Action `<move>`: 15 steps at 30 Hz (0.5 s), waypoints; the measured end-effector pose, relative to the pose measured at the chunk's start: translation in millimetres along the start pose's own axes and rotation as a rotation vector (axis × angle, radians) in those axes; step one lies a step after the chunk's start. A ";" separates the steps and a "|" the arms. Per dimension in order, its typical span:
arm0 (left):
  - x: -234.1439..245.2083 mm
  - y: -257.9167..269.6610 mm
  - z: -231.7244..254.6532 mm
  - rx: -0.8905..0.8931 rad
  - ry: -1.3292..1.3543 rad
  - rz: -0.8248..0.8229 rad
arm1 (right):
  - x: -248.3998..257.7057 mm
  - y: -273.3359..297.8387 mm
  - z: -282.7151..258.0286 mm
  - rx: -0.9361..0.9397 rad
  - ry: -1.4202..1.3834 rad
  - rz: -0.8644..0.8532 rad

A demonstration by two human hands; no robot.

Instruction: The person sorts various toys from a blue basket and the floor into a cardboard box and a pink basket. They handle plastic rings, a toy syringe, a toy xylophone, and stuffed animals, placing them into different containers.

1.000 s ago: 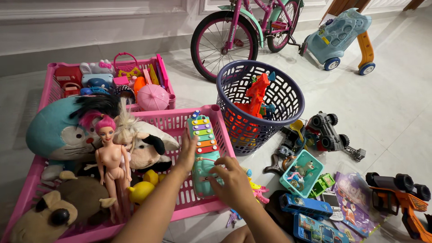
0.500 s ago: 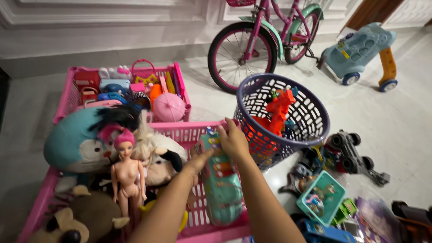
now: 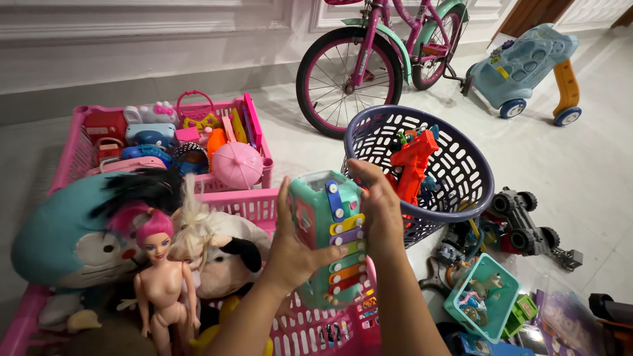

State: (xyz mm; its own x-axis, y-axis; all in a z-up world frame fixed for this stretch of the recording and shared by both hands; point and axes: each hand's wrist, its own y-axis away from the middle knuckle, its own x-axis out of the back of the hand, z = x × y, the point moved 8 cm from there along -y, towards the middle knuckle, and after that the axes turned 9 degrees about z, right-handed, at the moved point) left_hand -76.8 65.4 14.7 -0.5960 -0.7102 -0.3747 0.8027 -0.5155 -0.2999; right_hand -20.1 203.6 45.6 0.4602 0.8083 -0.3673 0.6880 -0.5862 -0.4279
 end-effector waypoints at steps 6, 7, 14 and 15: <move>17.3 4.0 38.3 -0.287 -0.641 0.324 | -33.9 9.8 -18.5 0.179 0.307 -0.125; 17.1 5.5 40.6 -0.311 -0.663 0.346 | -34.9 9.7 -20.9 0.203 0.292 -0.112; 11.6 13.2 43.3 -0.414 -0.802 0.463 | -48.3 20.1 -42.1 0.499 0.655 -0.137; 13.3 13.4 41.8 -0.412 -0.804 0.476 | -51.8 22.4 -41.9 0.542 0.780 -0.137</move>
State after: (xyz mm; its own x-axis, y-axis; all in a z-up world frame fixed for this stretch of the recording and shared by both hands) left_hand -73.1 28.9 42.3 0.0952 -0.9881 0.1206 0.7931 0.0021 -0.6091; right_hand -5.0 150.9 89.7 0.7736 0.5664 0.2842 0.5007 -0.2714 -0.8220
